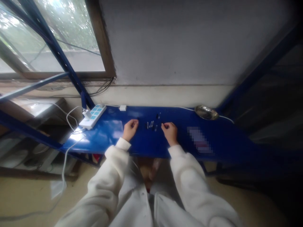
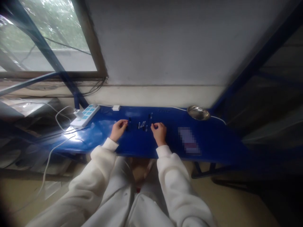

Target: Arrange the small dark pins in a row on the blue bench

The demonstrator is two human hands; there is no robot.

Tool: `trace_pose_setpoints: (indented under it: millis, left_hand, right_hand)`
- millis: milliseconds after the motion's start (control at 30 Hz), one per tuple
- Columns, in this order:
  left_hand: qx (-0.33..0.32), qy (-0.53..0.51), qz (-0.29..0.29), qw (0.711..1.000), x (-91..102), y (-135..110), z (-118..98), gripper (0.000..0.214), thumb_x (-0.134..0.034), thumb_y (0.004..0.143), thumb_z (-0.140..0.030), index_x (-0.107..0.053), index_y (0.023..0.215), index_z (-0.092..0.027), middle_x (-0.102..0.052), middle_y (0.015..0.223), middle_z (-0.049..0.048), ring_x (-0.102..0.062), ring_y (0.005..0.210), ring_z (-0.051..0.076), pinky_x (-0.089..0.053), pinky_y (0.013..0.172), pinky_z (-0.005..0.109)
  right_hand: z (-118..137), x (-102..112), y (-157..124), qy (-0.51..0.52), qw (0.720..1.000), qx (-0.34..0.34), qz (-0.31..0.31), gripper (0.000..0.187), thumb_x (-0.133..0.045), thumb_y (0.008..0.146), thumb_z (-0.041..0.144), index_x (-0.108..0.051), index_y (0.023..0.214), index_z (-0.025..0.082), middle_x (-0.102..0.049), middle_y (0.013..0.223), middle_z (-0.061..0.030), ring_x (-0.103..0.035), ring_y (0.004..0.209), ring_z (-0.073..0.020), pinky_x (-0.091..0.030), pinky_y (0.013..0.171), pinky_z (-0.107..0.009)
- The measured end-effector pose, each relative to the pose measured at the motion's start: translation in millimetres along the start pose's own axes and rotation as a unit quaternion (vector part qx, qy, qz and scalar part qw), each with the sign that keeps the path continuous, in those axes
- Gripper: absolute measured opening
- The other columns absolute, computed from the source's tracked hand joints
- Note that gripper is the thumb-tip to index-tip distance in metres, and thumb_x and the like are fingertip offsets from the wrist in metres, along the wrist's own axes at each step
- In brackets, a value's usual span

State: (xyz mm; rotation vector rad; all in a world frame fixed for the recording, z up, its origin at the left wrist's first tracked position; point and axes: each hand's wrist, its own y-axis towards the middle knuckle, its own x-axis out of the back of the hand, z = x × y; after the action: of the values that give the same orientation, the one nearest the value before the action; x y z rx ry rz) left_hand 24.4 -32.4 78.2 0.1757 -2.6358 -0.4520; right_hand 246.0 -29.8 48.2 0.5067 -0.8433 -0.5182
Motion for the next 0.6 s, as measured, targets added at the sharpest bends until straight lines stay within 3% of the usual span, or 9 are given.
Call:
trace_pose_setpoints:
  millis: [100,200,433,600]
  left_hand:
    - [-0.012,-0.101,0.106,0.989,-8.3,-5.8,-22.2,0.04,-0.049,0.075,-0.036,-0.052,0.108,-0.014,-0.061,0.074,0.0043,-0.052,0.058,0.009,-0.043,0.056,0.02]
    - [-0.017,-0.168,0.149,0.974,-14.3,-8.4,-39.5,0.045,-0.051,0.074,-0.037,-0.048,0.113,-0.014,-0.061,0.076,0.0042,-0.051,0.053,0.007,-0.044,0.054,0.02]
    - [0.011,-0.219,0.127,0.967,-13.0,-6.0,-44.6,0.029,-0.056,0.071,-0.036,-0.054,0.084,-0.011,-0.059,0.062,0.0026,-0.049,0.046,0.006,-0.041,0.047,0.019]
    - [0.04,-0.218,0.09,0.971,-8.3,-5.8,-32.5,0.029,-0.056,0.07,-0.037,-0.051,0.084,-0.012,-0.061,0.064,0.0034,-0.047,0.042,0.005,-0.04,0.043,0.019]
  right_hand:
    - [27.7,11.4,-0.5,0.082,0.991,0.098,0.025,0.016,-0.049,0.075,0.03,-0.054,0.066,0.017,-0.056,0.067,-0.0032,-0.048,0.063,-0.0126,-0.039,0.062,-0.025]
    - [49.1,16.6,-0.6,0.116,0.977,0.168,0.06,0.013,-0.049,0.076,0.028,-0.054,0.068,0.018,-0.055,0.07,-0.0026,-0.048,0.066,-0.0122,-0.04,0.064,-0.024]
    - [59.4,22.3,8.7,0.138,0.959,0.215,0.122,0.014,-0.047,0.077,0.027,-0.056,0.071,0.019,-0.056,0.072,-0.0026,-0.05,0.069,-0.0124,-0.041,0.067,-0.025]
    - [36.8,24.6,33.0,0.175,0.974,0.121,0.075,0.02,-0.042,0.08,0.029,-0.057,0.088,0.017,-0.059,0.082,-0.0051,-0.052,0.067,-0.0116,-0.043,0.066,-0.025]
